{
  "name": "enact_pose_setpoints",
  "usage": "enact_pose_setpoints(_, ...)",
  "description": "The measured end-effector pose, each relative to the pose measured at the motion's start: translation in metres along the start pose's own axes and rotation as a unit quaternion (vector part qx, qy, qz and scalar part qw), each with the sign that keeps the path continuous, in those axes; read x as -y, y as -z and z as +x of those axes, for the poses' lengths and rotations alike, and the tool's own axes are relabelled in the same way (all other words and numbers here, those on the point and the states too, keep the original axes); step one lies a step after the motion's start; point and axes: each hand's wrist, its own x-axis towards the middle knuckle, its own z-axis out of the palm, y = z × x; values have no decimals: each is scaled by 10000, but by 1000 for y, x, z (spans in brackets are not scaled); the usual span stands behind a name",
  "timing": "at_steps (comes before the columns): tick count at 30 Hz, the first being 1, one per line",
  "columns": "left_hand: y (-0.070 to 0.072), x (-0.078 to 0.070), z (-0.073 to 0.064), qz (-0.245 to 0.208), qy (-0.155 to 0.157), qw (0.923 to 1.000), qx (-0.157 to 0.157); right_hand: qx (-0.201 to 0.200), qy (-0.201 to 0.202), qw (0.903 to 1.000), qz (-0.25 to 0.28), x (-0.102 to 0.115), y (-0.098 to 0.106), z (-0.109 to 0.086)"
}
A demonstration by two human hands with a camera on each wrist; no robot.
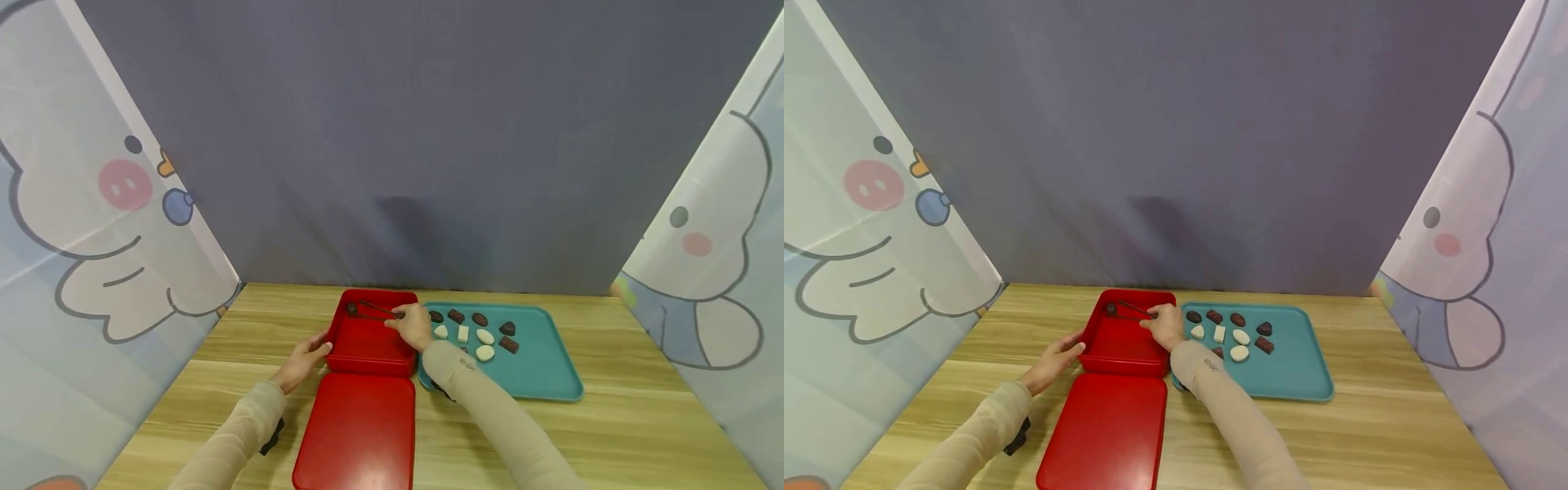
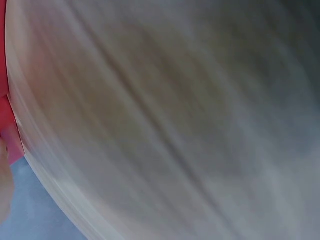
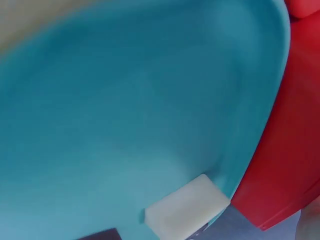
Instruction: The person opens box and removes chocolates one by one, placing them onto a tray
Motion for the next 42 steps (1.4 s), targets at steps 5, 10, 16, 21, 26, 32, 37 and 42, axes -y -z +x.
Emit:
enact_pose_setpoints(5,-1,-2,-1,-69,2,10000,37,4,151,9993,-336,0,-4,4)
enact_pose_setpoints(10,-2,-3,-2,-35,111,9999,-77,81,190,9989,-422,-2,-8,10)
enact_pose_setpoints(16,-3,-1,-1,34,106,9999,-88,28,198,9986,-493,1,-12,15)
enact_pose_setpoints(21,-3,-2,-1,22,71,9999,-131,-127,182,9984,-524,2,-15,19)
enact_pose_setpoints(26,-3,-1,-1,15,10,10000,-59,-224,247,9977,-596,2,-17,21)
enact_pose_setpoints(32,-2,0,-1,-54,-5,10000,-4,-251,206,9982,-500,3,-17,21)
enact_pose_setpoints(37,-2,-2,-1,-101,30,9999,-43,-178,88,9989,-426,5,-15,20)
enact_pose_setpoints(42,-2,0,-2,-51,-14,10000,0,-145,145,9991,-366,5,-14,18)
